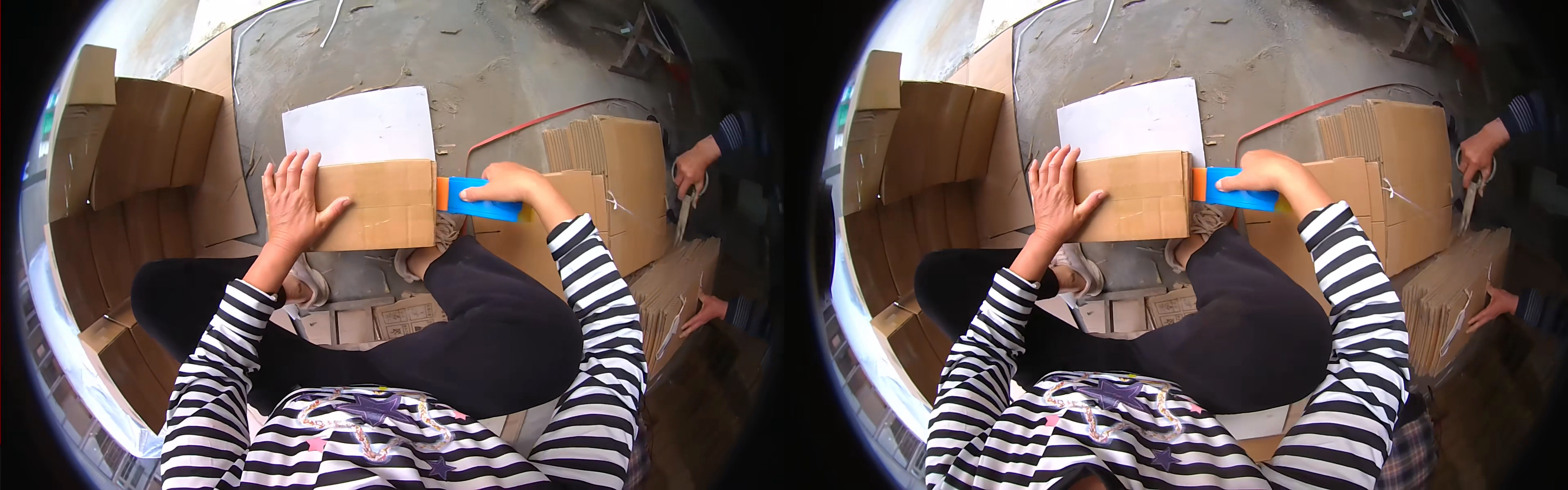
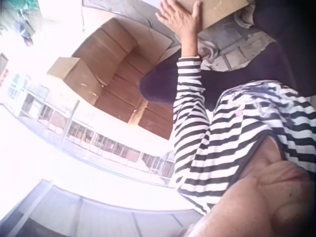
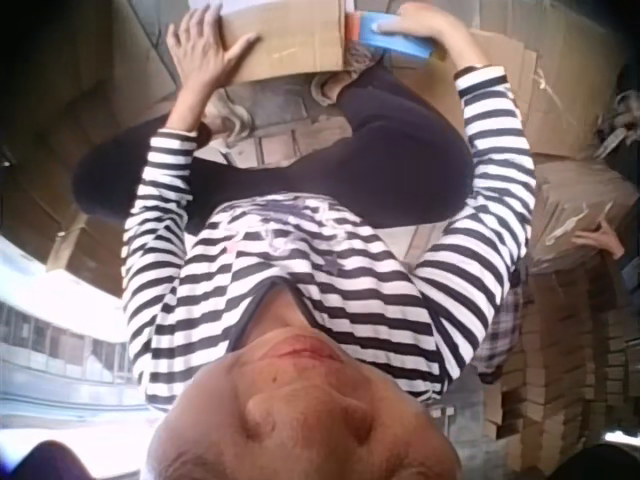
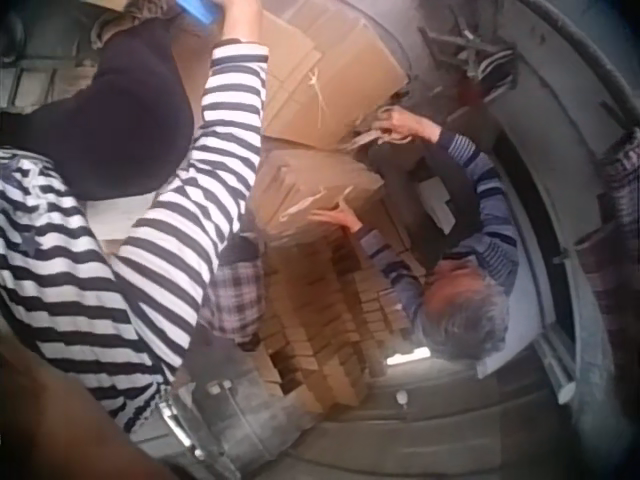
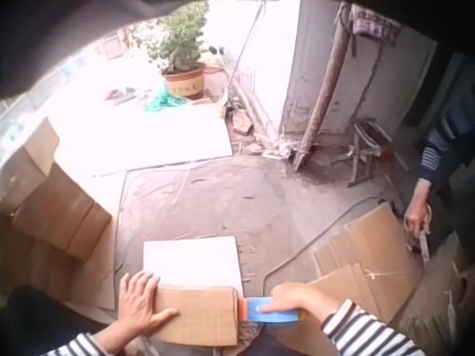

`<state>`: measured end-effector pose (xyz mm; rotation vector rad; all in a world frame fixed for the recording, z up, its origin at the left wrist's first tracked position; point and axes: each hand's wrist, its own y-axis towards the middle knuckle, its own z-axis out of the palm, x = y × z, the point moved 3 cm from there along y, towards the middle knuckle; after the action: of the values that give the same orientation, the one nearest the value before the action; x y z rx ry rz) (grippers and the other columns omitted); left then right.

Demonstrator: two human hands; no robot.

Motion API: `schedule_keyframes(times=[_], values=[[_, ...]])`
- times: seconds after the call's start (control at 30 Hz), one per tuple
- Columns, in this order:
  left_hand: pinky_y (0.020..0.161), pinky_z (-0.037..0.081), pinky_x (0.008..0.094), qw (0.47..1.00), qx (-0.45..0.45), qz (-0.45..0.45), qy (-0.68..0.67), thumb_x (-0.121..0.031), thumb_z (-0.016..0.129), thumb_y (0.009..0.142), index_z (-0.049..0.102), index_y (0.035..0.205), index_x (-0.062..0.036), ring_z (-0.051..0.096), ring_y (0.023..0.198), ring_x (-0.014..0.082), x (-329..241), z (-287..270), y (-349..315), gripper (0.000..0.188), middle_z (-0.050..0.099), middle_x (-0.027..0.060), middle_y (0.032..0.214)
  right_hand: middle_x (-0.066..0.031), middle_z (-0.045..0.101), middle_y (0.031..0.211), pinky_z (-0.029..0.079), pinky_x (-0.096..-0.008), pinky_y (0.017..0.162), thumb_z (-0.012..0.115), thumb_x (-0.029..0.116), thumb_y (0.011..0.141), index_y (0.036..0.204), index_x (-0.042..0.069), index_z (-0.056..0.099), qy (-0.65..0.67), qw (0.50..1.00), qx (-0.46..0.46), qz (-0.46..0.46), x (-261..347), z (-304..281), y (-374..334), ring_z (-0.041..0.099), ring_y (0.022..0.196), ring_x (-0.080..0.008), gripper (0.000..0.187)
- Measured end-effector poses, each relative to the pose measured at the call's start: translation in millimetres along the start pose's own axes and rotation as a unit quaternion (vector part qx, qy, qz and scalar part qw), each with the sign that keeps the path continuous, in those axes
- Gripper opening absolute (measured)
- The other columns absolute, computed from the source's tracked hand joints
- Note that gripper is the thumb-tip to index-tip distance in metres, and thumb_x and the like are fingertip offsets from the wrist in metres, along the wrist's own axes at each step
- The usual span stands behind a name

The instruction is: Taping and stacking cardboard boxes in a warehouse environment.

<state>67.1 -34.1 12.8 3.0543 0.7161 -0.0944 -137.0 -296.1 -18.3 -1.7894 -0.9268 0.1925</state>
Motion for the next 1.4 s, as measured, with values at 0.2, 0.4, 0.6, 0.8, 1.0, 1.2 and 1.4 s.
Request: schedule_keyframes(times=[0.2,0.4,0.6,0.8,1.0,1.2,1.4], values=[[0.109,0.011,0.0492,1.0,0.001,0.0,-0.002,-0.061,0.053,0.077,0.039,0.131,-0.0069,0.031,0.129,0.0283,-3,-1,-1,0.078,0.04,0.0134,0.133,-0.022,0.066,0.089,0.049,-0.0398,0.07,0.058,0.058,0.073,0.091,-0.004,0.067,-0.034,0.999,-0.031,0.028,22,17,31,0.064,0.081,-0.0325,0.065],[0.108,0.012,0.0486,1.0,-0.006,0.002,-0.004,-0.058,0.053,0.079,0.04,0.129,-0.0056,0.032,0.129,0.0279,-4,-5,2,0.074,0.042,0.0136,0.131,-0.0214,0.066,0.084,0.049,-0.0413,0.073,0.054,0.059,0.075,0.093,-0.002,0.067,0.063,0.982,-0.142,0.107,-8,47,13,0.064,0.082,-0.0332,0.065],[0.108,0.014,0.047,1.0,-0.025,-0.001,-0.009,-0.049,0.048,0.087,0.044,0.126,-0.0069,0.036,0.125,0.0271,-5,-1,1,0.057,0.047,0.0124,0.126,-0.0243,0.064,0.089,0.048,-0.0434,0.075,0.06,0.054,0.076,0.099,-0.003,0.058,0.315,0.854,-0.39,0.137,-55,154,-50,0.063,0.085,-0.038,0.061],[0.107,0.018,0.0464,0.999,-0.05,-0.007,-0.014,-0.037,0.041,0.094,0.047,0.123,-0.0096,0.039,0.122,0.0267,7,5,-4,0.041,0.05,0.0098,0.123,-0.021,0.064,0.089,0.047,-0.0419,0.074,0.063,0.047,0.076,0.097,0.001,0.058,0.439,0.751,-0.423,0.252,-57,237,-76,0.062,0.087,-0.037,0.051],[0.108,0.017,0.0473,0.998,-0.058,0.008,-0.036,-0.032,0.038,0.096,0.047,0.125,-0.0105,0.039,0.124,0.0265,1,10,1,0.038,0.05,0.009,0.126,-0.0191,0.061,0.096,0.043,-0.0419,0.079,0.059,0.041,0.081,0.101,0.004,0.053,0.45,0.738,-0.475,0.164,-62,296,-74,0.058,0.093,-0.0339,0.042],[0.109,0.005,0.0549,0.994,-0.07,0.071,-0.054,-0.047,0.043,0.089,0.033,0.139,-0.0043,0.021,0.137,0.0302,-35,12,4,0.066,0.028,0.0173,0.145,-0.0162,0.056,0.106,0.039,-0.0403,0.09,0.052,0.025,0.089,0.111,0.004,0.05,0.467,0.698,-0.543,0.012,-14,293,-84,0.052,0.101,-0.0282,0.031],[0.11,0.004,0.0531,0.989,-0.044,0.116,-0.083,-0.048,0.047,0.085,0.031,0.139,-0.0019,0.021,0.137,0.0315,-101,2,29,0.073,0.029,0.0187,0.144,-0.0178,0.06,0.1,0.042,-0.0426,0.083,0.056,0.035,0.085,0.111,0.003,0.051,0.455,0.699,-0.543,0.099,-6,280,-95,0.057,0.094,-0.0328,0.041]])
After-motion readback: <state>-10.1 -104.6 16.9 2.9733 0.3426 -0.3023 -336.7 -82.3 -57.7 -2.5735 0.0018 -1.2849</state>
